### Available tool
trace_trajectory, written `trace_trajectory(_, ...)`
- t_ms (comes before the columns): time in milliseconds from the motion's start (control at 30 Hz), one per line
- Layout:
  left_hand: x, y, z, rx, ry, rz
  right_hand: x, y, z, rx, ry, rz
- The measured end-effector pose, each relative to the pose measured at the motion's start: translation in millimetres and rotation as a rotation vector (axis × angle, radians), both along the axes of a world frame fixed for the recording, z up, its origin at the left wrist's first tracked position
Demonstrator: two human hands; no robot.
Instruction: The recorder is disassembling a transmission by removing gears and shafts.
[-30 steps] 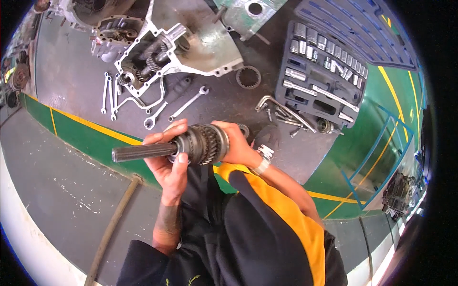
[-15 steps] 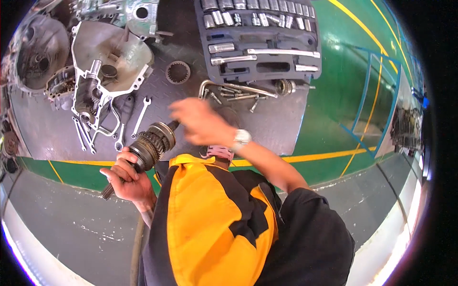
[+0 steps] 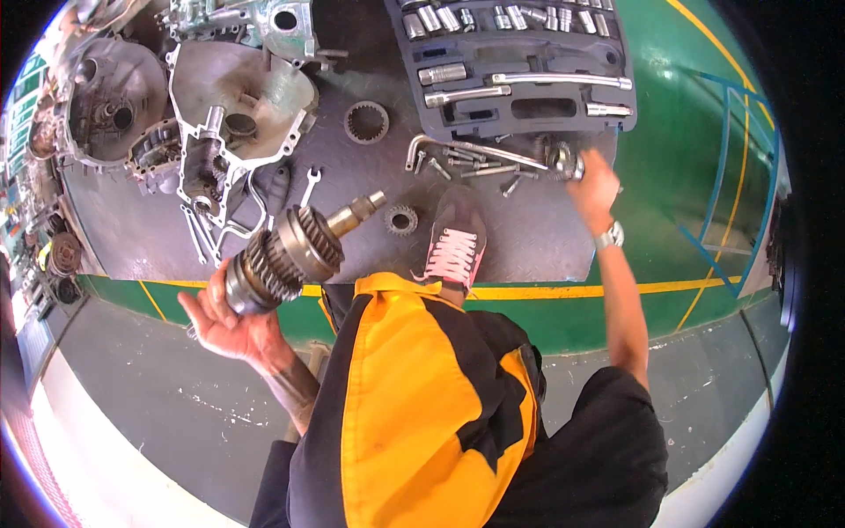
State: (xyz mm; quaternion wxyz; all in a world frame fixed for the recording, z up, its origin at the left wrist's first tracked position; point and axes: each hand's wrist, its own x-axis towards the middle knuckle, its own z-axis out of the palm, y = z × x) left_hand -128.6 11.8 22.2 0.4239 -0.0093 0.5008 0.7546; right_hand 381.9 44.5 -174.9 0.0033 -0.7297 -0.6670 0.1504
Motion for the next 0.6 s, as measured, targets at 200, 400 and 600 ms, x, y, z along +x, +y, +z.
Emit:
trace_trajectory(200, -4, 8, 15, 0.330, -0.099, -0.413, -127, 3, 64, 0.234, 0.598, 0.194)
trace_trajectory(400, 38, 31, 20, 0.258, 0.014, -0.309, -177, 26, 71, 0.135, 0.770, 0.167)
trace_trajectory(600, 46, 17, 22, 0.124, 0.246, -0.228, -110, -23, 36, 0.084, 0.266, 0.016)
